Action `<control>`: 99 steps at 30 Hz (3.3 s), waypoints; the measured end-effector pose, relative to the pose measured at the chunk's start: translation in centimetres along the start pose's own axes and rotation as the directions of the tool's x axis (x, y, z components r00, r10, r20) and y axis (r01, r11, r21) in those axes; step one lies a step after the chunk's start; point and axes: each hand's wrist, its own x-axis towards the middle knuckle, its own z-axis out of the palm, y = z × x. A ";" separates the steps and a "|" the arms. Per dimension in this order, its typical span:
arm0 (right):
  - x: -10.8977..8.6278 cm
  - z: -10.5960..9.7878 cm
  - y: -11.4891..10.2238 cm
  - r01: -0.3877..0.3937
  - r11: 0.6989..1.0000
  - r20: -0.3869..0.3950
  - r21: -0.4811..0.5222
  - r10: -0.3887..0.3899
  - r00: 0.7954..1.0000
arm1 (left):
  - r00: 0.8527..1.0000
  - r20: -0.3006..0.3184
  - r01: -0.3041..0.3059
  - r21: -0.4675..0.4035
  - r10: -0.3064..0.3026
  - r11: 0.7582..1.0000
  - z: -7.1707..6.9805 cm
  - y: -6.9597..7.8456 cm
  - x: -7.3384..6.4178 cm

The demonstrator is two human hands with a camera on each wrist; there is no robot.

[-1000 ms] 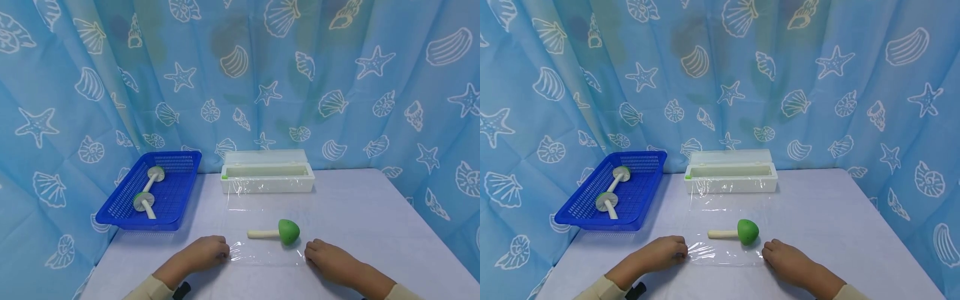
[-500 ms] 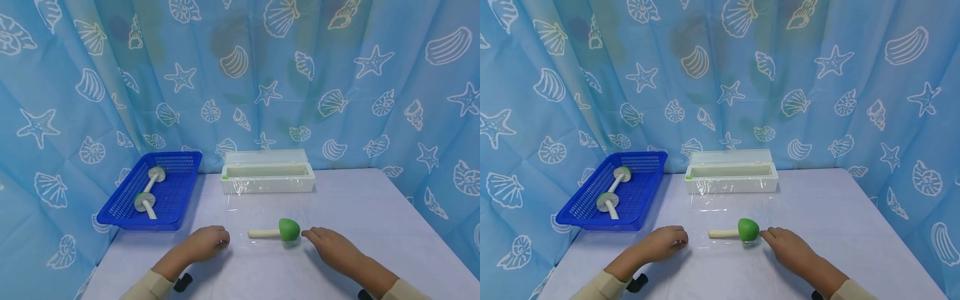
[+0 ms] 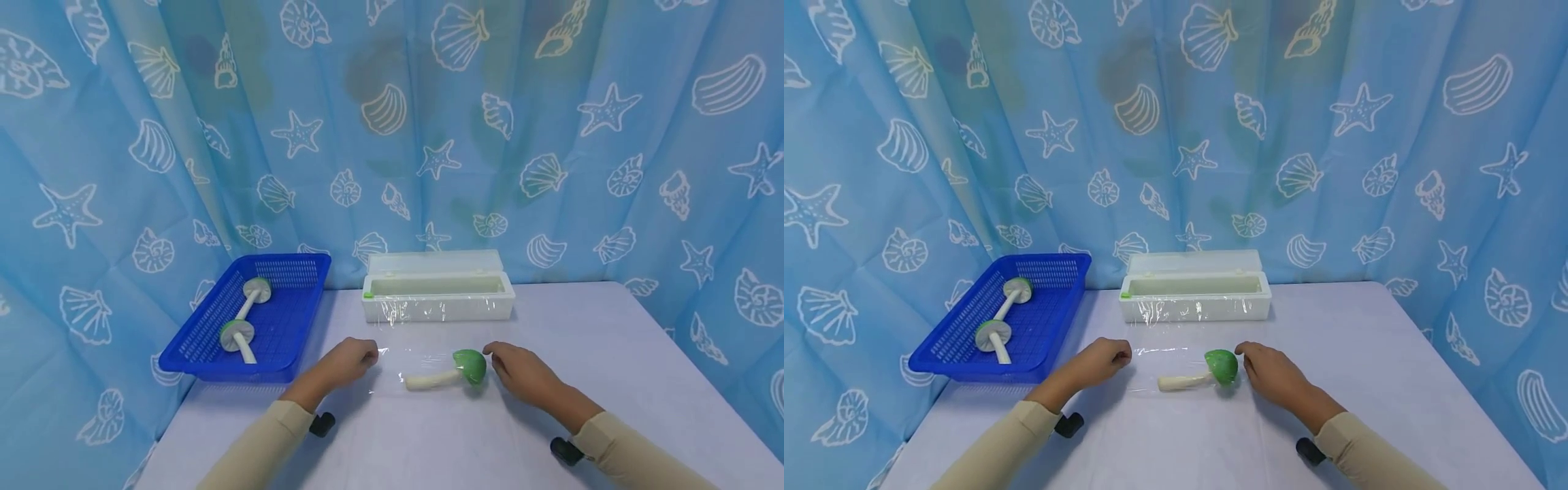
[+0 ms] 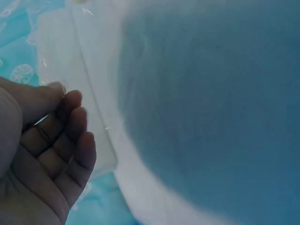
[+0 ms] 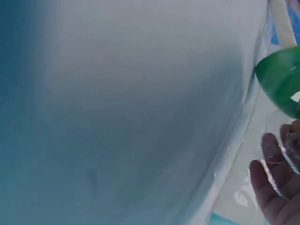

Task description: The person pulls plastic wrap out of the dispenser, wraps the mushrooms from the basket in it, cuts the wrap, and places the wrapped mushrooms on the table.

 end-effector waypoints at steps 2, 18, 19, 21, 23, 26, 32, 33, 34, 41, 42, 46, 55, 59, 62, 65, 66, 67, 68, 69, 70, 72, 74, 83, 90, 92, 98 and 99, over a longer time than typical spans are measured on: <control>0.7 0.3 0.4 -0.050 0.998 0.042 0.038 0.049 0.998 | 0.999 0.015 0.040 0.003 -0.040 0.999 0.6 -0.2 0.6; 2.7 0.5 1.2 -0.163 0.977 0.147 0.135 0.143 0.979 | 0.991 0.128 -0.039 0.028 0.035 0.999 2.0 0.2 1.4; 2.7 0.4 1.1 -0.167 0.976 0.152 0.139 0.146 0.978 | 0.990 0.135 -0.041 0.030 0.037 0.999 2.0 0.2 1.4; 2.7 0.3 1.1 -0.165 0.976 0.162 0.140 0.142 0.977 | 0.988 0.148 -0.044 0.034 0.039 0.998 2.0 0.3 1.4; 2.7 0.1 1.0 -0.159 0.977 0.175 0.143 0.134 0.975 | 0.986 0.162 -0.039 0.038 0.033 0.998 2.0 0.4 1.4; 2.7 -0.1 0.9 -0.163 0.974 0.201 0.156 0.130 0.971 | 0.983 0.183 -0.033 0.035 0.026 0.999 1.8 0.8 1.3; 2.7 -0.3 0.9 -0.203 0.961 0.235 0.185 0.158 0.959 | 0.971 0.234 0.044 0.013 -0.046 0.999 1.4 1.4 1.3; 2.7 -0.3 0.9 -0.204 0.964 0.236 0.173 0.161 0.958 | 0.969 0.241 0.062 0.010 -0.063 0.998 1.4 1.4 1.2; 2.8 -0.3 0.9 -0.203 0.966 0.238 0.159 0.162 0.958 | 0.966 0.247 0.081 0.003 -0.079 0.997 1.3 1.5 1.2; 3.6 0.3 1.0 -0.148 0.986 0.217 0.081 0.128 0.968 | 0.979 0.193 0.079 -0.067 -0.064 0.995 1.6 1.3 1.2; 3.7 0.3 1.2 -0.137 0.987 0.209 0.089 0.116 0.971 | 0.982 0.182 0.066 -0.072 -0.052 0.995 1.5 1.2 1.2; 3.9 0.4 2.6 -0.094 0.984 0.195 0.153 0.063 0.979 | 0.985 0.166 0.061 -0.089 -0.046 0.994 1.6 0.6 1.8; 5.4 1.1 5.0 -0.148 0.928 0.225 0.341 0.072 0.972 | 0.975 0.183 0.160 -0.163 -0.130 0.973 2.2 -0.6 3.4; 6.3 1.3 5.3 -0.135 0.913 0.206 0.386 0.058 0.977 | 0.961 0.198 0.223 -0.144 -0.192 0.964 1.9 -0.7 4.1; 7.0 1.2 5.5 -0.161 0.892 0.217 0.422 0.073 0.973 | 0.953 0.184 0.265 -0.129 -0.240 0.956 1.8 -1.0 4.7; 7.7 0.8 6.1 -0.194 0.868 0.259 0.458 0.079 0.963 | 0.951 0.158 0.287 -0.122 -0.267 0.950 1.7 -1.4 5.3; 7.8 0.6 6.3 -0.206 0.854 0.277 0.477 0.077 0.958 | 0.949 0.151 0.296 -0.125 -0.276 0.947 1.7 -1.5 5.5; 8.0 0.4 6.5 -0.214 0.844 0.295 0.492 0.069 0.953 | 0.948 0.142 0.304 -0.126 -0.286 0.944 1.8 -1.6 5.7; 8.1 0.1 6.8 -0.221 0.833 0.317 0.508 0.058 0.947 | 0.945 0.135 0.315 -0.138 -0.297 0.939 1.8 -1.8 5.9; 8.1 -0.1 7.0 -0.226 0.818 0.339 0.529 0.040 0.940 | 0.942 0.127 0.329 -0.153 -0.311 0.932 1.8 -1.9 6.1; 8.2 -0.3 7.2 -0.243 0.796 0.363 0.555 0.032 0.931 | 0.937 0.117 0.346 -0.171 -0.330 0.922 1.9 -2.1 6.3; 8.3 -0.7 7.4 -0.268 0.763 0.394 0.589 0.018 0.919 | 0.925 0.083 0.380 -0.218 -0.371 0.899 2.0 -2.4 6.6; 8.5 -0.8 7.3 -0.282 0.749 0.404 0.600 0.021 0.914 | 0.910 0.044 0.407 -0.280 -0.411 0.870 2.1 -2.6 6.7; 9.6 0.8 4.9 -0.409 0.790 0.186 0.457 0.365 0.912 | 0.880 -0.090 0.362 -0.511 -0.467 0.780 2.0 -1.8 7.2; 9.3 1.0 3.9 -0.542 0.742 0.069 0.394 0.565 0.822 | 0.855 -0.115 0.366 -0.556 -0.505 0.746 2.3 -1.9 7.5; 9.1 1.2 3.6 -0.545 0.742 0.011 0.391 0.588 0.809 | 0.844 -0.112 0.383 -0.558 -0.524 0.736 2.4 -2.0 7.5; 9.1 2.2 3.4 -0.482 0.770 -0.065 0.418 0.554 0.830 | 0.795 -0.075 0.460 -0.571 -0.602 0.680 2.5 -2.7 7.6; 9.1 2.3 3.6 -0.469 0.773 -0.071 0.426 0.546 0.835 | 0.790 -0.066 0.470 -0.574 -0.610 0.670 2.5 -2.7 7.6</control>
